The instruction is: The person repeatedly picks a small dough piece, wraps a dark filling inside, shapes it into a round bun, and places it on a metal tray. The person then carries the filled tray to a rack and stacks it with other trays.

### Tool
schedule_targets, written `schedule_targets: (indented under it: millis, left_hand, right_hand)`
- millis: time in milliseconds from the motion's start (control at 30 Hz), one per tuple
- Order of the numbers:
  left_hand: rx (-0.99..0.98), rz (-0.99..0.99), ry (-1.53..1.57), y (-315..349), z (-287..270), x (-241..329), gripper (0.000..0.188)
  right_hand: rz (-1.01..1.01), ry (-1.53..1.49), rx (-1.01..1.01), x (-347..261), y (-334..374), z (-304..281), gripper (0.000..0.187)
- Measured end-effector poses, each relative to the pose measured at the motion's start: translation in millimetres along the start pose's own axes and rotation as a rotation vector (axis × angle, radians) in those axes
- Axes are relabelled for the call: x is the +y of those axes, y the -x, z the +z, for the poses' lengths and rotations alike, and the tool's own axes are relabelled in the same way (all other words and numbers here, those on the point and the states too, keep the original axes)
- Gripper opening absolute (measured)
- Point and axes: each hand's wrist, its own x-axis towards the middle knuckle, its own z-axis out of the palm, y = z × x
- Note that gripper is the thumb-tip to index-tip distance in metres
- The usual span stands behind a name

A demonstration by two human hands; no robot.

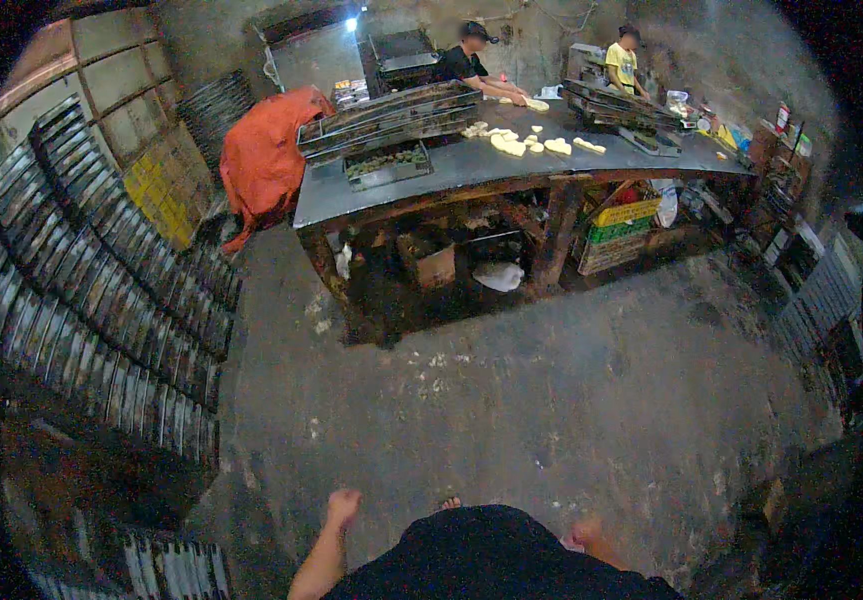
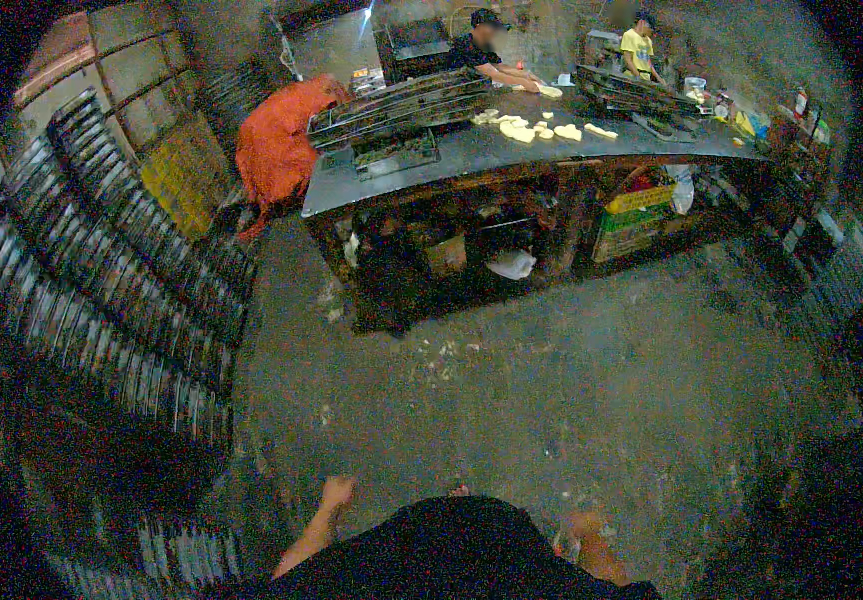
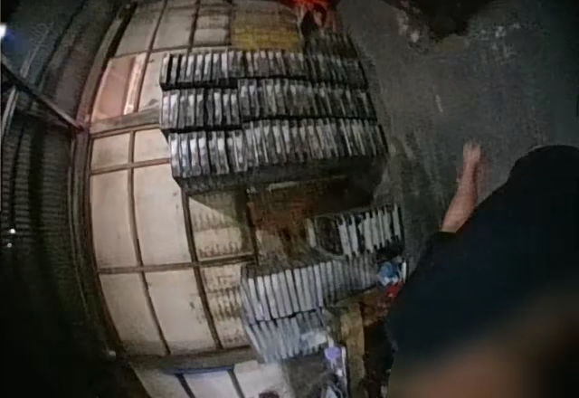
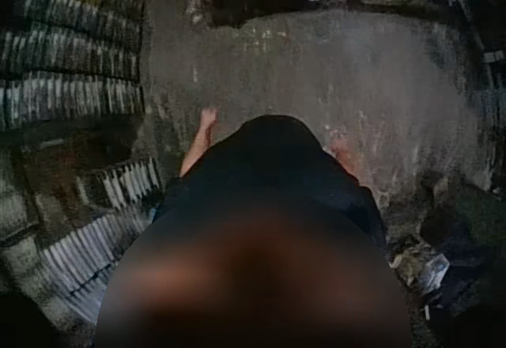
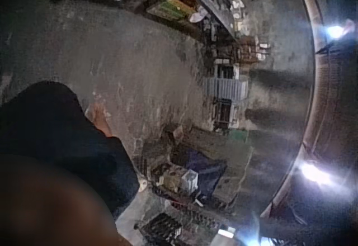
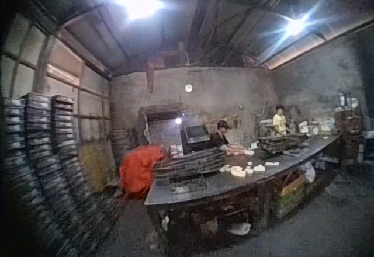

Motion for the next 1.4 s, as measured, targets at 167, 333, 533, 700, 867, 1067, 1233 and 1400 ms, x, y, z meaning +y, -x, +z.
schedule_targets:
  millis: [167, 333, 533, 700, 867, 1067, 1233, 1400]
  left_hand:
    - [-0.162, 0.058, 0.932, -188.6, -83.2, 234.9, 0.026]
    - [-0.424, 0.151, 0.929, -293.4, -116.9, 437.6, 0.032]
    - [-0.457, 0.242, 0.927, -418.7, -152.1, 601.0, 0.031]
    - [-0.387, 0.234, 0.833, -577.8, -169.3, 705.6, 0.023]
    - [-0.374, 0.346, 0.686, -807.9, -162.0, 864.9, 0.019]
    - [0.097, 0.441, 0.233, -979.9, -111.9, 1025.3, 0.042]
    - [0.205, 0.316, 0.188, -991.3, -86.1, 1092.1, 0.051]
    - [0.142, 0.414, 0.621, -988.9, -86.4, 1106.2, 0.055]
  right_hand:
    - [0.103, -0.015, -0.151, -64.2, -45.9, -20.5, 0.03]
    - [0.105, -0.034, -0.172, -129.1, -179.3, -55.9, 0.034]
    - [-0.341, 0.269, 0.012, -294.8, -374.2, -161.1, 0.038]
    - [-0.549, -0.361, 0.173, -618.7, -459.2, -329.4, 0.035]
    - [-0.931, -0.48, 0.287, -878.9, -428.2, -481.7, 0.046]
    - [-0.953, -0.217, 0.484, -1084.2, -509.3, -592.5, 0.056]
    - [-0.912, 0.182, 0.625, -1175.7, -617.7, -604.9, 0.062]
    - [-0.852, 0.3, 0.556, -1200.6, -672.7, -576.5, 0.057]
